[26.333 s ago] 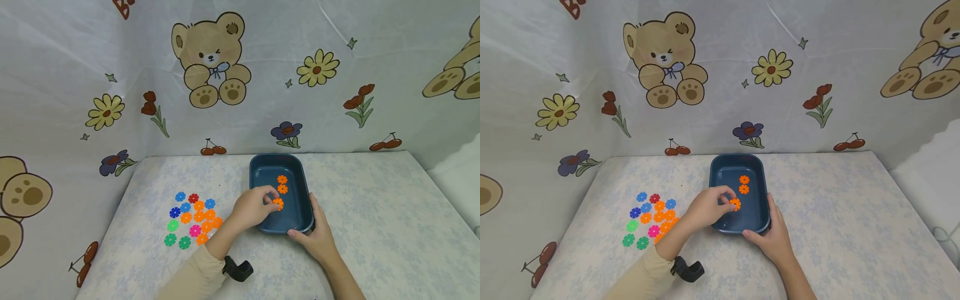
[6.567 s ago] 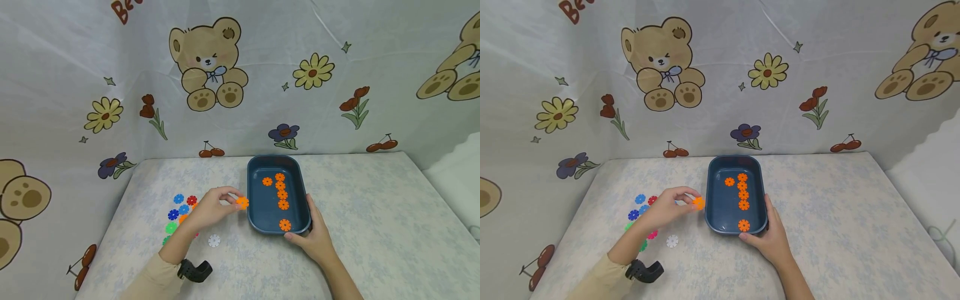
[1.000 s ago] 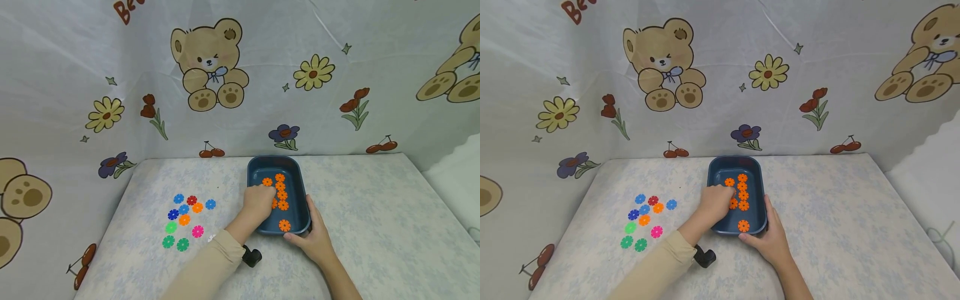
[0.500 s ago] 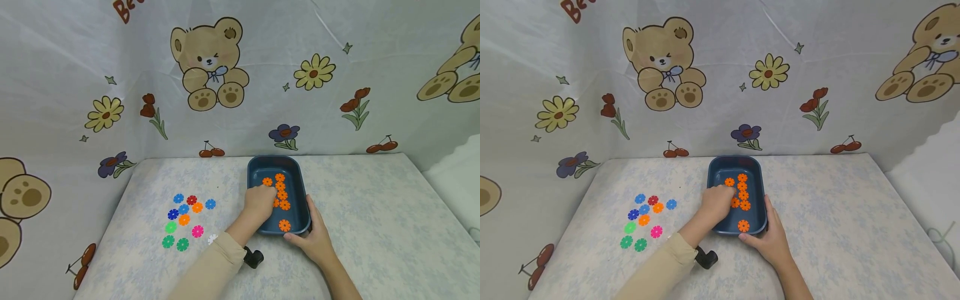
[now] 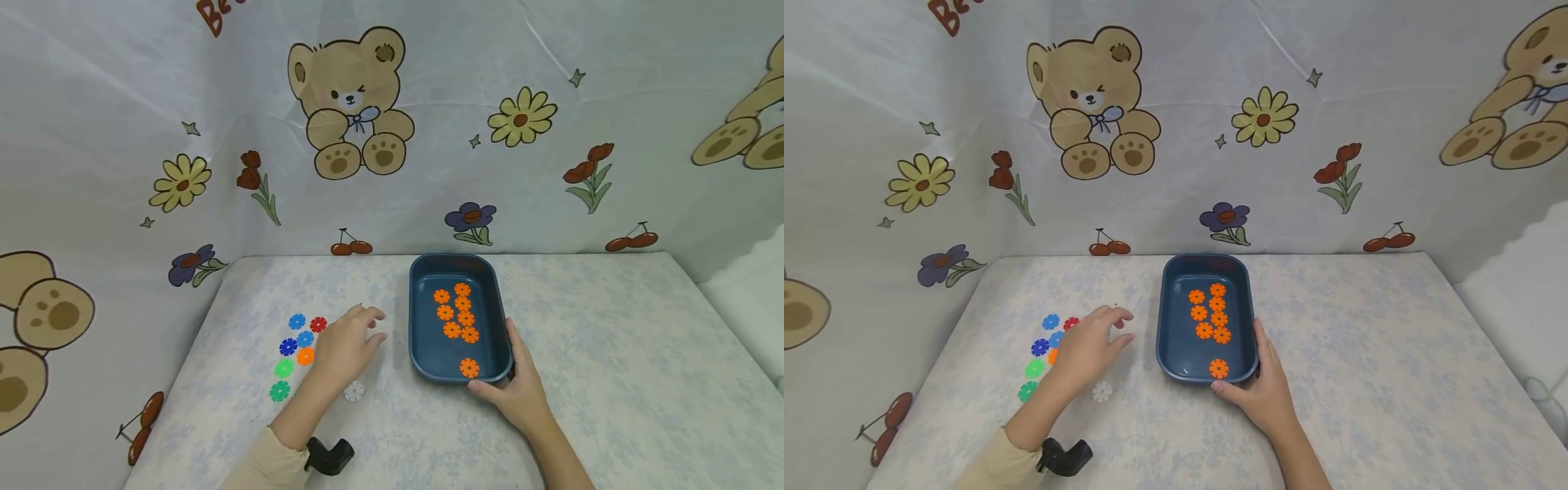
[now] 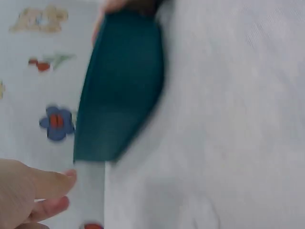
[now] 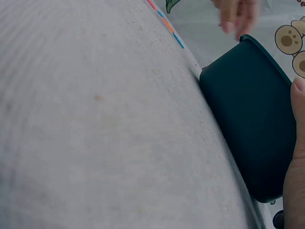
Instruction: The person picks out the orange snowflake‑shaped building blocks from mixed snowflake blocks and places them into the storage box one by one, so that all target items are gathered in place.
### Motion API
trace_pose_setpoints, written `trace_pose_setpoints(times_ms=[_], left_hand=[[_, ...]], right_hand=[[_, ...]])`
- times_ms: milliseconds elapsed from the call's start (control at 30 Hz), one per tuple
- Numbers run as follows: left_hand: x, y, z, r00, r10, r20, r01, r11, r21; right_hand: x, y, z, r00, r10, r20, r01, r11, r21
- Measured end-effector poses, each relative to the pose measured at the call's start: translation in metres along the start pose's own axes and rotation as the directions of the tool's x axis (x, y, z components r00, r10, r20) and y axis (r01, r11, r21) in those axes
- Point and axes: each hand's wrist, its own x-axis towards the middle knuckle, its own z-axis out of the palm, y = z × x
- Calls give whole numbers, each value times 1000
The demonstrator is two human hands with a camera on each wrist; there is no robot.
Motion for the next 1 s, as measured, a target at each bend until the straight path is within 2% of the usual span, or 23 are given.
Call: trace_pose_setpoints(times_ms=[133, 233, 300, 400, 567, 800, 1000], left_hand=[[-9, -44, -5, 994, -105, 20, 105, 994, 32], [-16, -71, -5, 982, -185, 37, 183, 982, 54], [-22, -86, -5, 969, -241, 53, 237, 969, 69], [-30, -101, -6, 953, -294, 70, 289, 955, 75], [-32, -107, -7, 947, -307, 92, 303, 951, 58], [-31, -106, -4, 944, -305, 124, 312, 950, -36], [-38, -109, -4, 932, -338, 130, 341, 940, 2]], right_hand=[[0, 1, -1, 1000, -1, 3, 1, 1000, 9], [0, 1, 0, 1000, -5, 6, 5, 1000, 13], [0, 2, 1, 1000, -9, 7, 9, 1000, 18], [0, 3, 1, 1000, -15, 9, 15, 1000, 26], [0, 3, 0, 1000, -11, 5, 11, 1000, 24], [0, 3, 0, 1000, -6, 10, 6, 1000, 31], [1, 1, -1, 1000, -2, 5, 2, 1000, 10]])
